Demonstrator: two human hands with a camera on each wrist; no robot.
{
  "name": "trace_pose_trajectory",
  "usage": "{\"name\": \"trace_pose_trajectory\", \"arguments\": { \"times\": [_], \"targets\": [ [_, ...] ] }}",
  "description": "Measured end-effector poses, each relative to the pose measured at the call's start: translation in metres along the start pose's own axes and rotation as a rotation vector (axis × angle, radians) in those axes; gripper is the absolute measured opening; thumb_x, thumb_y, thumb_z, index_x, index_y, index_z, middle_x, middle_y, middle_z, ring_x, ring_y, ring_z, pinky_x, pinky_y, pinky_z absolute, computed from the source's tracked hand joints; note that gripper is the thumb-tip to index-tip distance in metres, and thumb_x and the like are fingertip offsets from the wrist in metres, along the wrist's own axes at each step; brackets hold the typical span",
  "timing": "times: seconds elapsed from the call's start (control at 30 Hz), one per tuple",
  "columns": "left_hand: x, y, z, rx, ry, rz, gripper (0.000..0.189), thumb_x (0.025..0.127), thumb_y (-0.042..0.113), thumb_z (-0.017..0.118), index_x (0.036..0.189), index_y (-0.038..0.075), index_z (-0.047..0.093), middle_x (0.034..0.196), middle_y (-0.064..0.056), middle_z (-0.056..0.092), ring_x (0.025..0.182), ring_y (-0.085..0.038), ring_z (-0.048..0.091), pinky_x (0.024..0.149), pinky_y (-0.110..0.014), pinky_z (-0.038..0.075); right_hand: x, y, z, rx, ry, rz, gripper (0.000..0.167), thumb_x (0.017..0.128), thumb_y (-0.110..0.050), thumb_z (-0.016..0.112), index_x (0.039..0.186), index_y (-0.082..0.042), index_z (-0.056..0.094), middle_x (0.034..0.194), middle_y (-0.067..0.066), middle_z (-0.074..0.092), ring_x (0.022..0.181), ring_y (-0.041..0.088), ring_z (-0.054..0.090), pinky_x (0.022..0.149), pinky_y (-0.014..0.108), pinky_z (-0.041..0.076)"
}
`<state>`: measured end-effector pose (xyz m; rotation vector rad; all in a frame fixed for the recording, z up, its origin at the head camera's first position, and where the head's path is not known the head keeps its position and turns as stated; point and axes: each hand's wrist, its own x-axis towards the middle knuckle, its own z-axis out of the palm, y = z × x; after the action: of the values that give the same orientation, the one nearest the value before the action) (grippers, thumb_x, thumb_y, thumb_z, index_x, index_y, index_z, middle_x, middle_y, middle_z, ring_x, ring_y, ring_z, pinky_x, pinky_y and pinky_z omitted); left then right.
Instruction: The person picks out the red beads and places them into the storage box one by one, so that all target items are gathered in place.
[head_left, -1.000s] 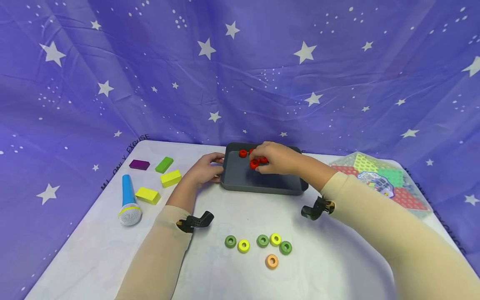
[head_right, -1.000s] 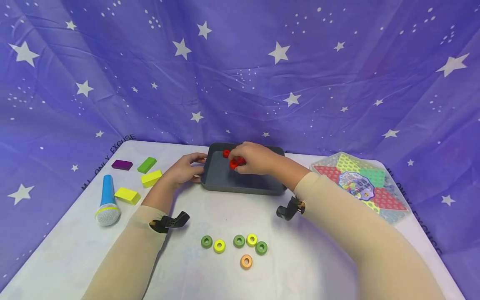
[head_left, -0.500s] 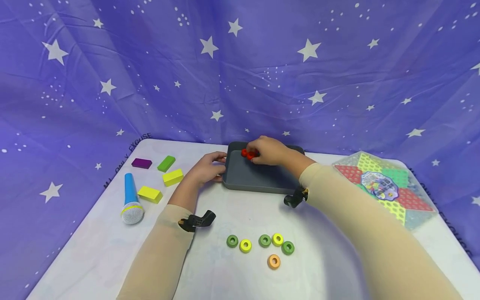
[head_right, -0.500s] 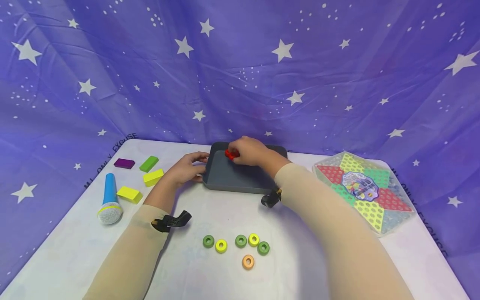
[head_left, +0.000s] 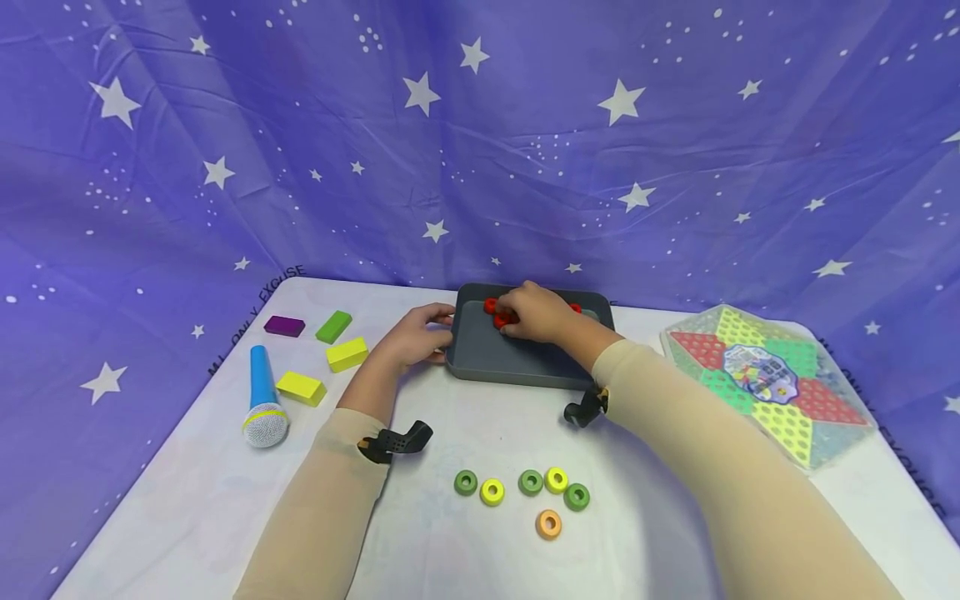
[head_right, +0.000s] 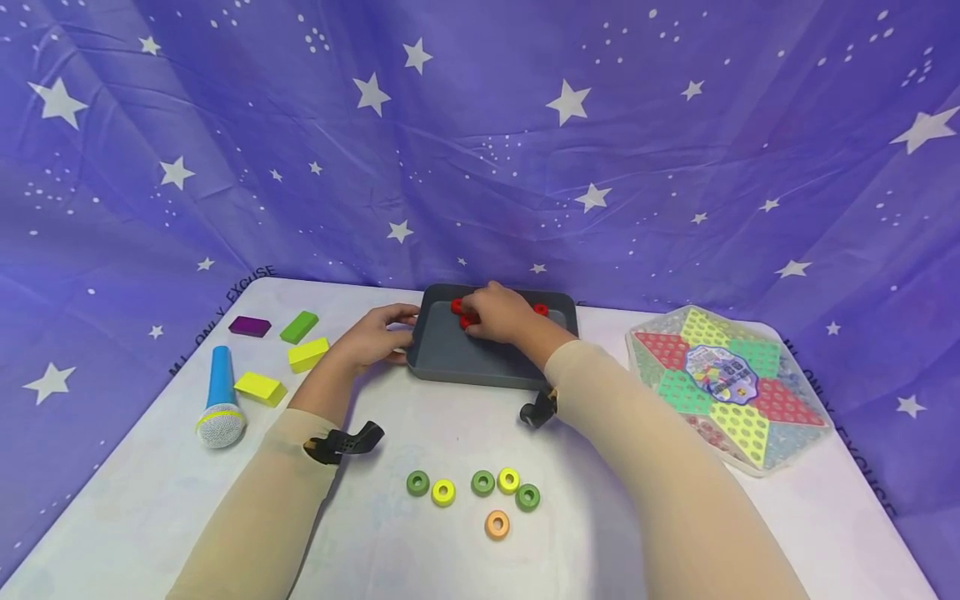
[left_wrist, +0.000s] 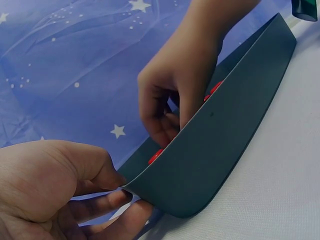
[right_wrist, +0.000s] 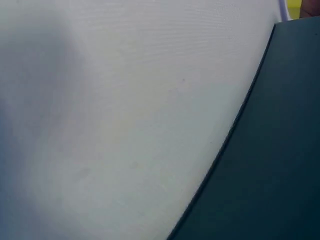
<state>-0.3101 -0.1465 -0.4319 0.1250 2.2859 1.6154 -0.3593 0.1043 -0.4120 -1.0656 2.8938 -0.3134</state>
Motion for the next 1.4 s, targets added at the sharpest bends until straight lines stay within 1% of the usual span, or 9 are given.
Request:
{"name": "trace_pose_trajectory", "arguments": {
  "times": [0.23, 0.37, 0.43, 0.6, 0.77, 0.9, 1.0, 1.13, 1.4],
  "targets": [
    [0.0, 0.002, 0.003, 0.0, 0.01, -0.003, 0.06, 0.092, 0.004, 0.061, 0.15, 0.01, 0.046, 0.14, -0.012, 0.053, 0.096, -0.025, 0.065, 0.073, -0.033, 0.062, -0.027, -0.001, -0.009, 0.055, 0.072, -0.007, 0.032, 0.09, -0.028, 0.076, 0.118, -0.013, 0.074, 0.109, 0.004, 0.068, 0.094, 0.025, 0.052, 0.082, 0.039, 0.046],
    [-0.003, 0.004, 0.001, 0.025, 0.023, -0.006, 0.061, 0.091, 0.005, 0.063, 0.15, 0.009, 0.046, 0.142, -0.013, 0.052, 0.098, -0.025, 0.065, 0.075, -0.034, 0.063, -0.05, -0.004, -0.01, 0.093, 0.096, -0.002, 0.036, 0.092, -0.035, 0.073, 0.121, -0.013, 0.073, 0.122, 0.005, 0.067, 0.111, 0.027, 0.056, 0.096, 0.044, 0.051],
    [-0.007, 0.008, -0.001, 0.072, 0.041, 0.018, 0.061, 0.092, 0.008, 0.063, 0.15, 0.008, 0.046, 0.144, -0.014, 0.051, 0.099, -0.027, 0.066, 0.077, -0.035, 0.062, -0.062, -0.007, -0.011, 0.101, 0.106, 0.001, 0.04, 0.094, -0.039, 0.071, 0.125, -0.014, 0.071, 0.129, 0.006, 0.064, 0.122, 0.029, 0.054, 0.103, 0.048, 0.05],
    [-0.027, 0.032, -0.002, 0.309, 0.116, 0.123, 0.059, 0.096, 0.024, 0.061, 0.151, 0.013, 0.046, 0.146, -0.01, 0.053, 0.109, -0.029, 0.064, 0.09, -0.041, 0.057, -0.097, -0.016, -0.015, 0.095, 0.136, -0.018, 0.047, 0.097, -0.047, 0.064, 0.135, -0.018, 0.065, 0.146, 0.006, 0.054, 0.141, 0.031, 0.041, 0.114, 0.057, 0.039],
    [-0.056, 0.053, 0.024, 0.675, 0.115, 0.288, 0.059, 0.099, 0.038, 0.058, 0.152, 0.015, 0.046, 0.15, -0.008, 0.052, 0.129, -0.03, 0.054, 0.106, -0.05, 0.047, -0.139, -0.028, -0.022, 0.03, 0.142, -0.051, 0.055, 0.099, -0.055, 0.056, 0.146, -0.027, 0.055, 0.16, 0.002, 0.04, 0.152, 0.033, 0.024, 0.12, 0.062, 0.025],
    [-0.081, 0.052, 0.047, 1.088, 0.064, 0.48, 0.065, 0.101, 0.056, 0.048, 0.157, 0.023, 0.04, 0.161, -0.005, 0.039, 0.149, -0.034, 0.031, 0.121, -0.055, 0.03, -0.17, -0.037, -0.025, -0.075, 0.134, -0.083, 0.063, 0.1, -0.061, 0.048, 0.155, -0.031, 0.042, 0.167, -0.001, 0.026, 0.155, 0.035, 0.014, 0.121, 0.065, 0.019],
    [-0.099, 0.04, 0.054, 1.318, 0.009, 0.599, 0.07, 0.099, 0.069, 0.035, 0.161, 0.035, 0.028, 0.169, -0.002, 0.022, 0.156, -0.035, 0.01, 0.125, -0.059, 0.014, -0.19, -0.045, -0.018, -0.163, 0.129, -0.114, 0.068, 0.099, -0.065, 0.045, 0.159, -0.034, 0.033, 0.17, -0.002, 0.017, 0.156, 0.036, 0.009, 0.12, 0.068, 0.016],
    [-0.119, 0.029, 0.06, 1.442, -0.033, 0.688, 0.075, 0.096, 0.077, 0.025, 0.161, 0.042, 0.019, 0.171, 0.0, 0.008, 0.156, -0.035, -0.006, 0.123, -0.065, 0.002, -0.214, -0.053, -0.008, -0.257, 0.131, -0.135, 0.073, 0.098, -0.068, 0.044, 0.161, -0.037, 0.026, 0.17, 0.001, 0.014, 0.156, 0.036, 0.003, 0.117, 0.074, 0.014],
    [-0.136, 0.024, 0.063, 1.481, 0.01, 0.791, 0.081, 0.092, 0.082, 0.025, 0.161, 0.04, 0.021, 0.171, -0.002, 0.012, 0.157, -0.034, 0.0, 0.122, -0.066, 0.005, -0.237, -0.064, -0.003, -0.346, 0.175, -0.135, 0.083, 0.092, -0.074, 0.048, 0.161, -0.037, 0.024, 0.171, 0.005, 0.009, 0.156, 0.038, -0.001, 0.114, 0.078, 0.009]
  ]
}}
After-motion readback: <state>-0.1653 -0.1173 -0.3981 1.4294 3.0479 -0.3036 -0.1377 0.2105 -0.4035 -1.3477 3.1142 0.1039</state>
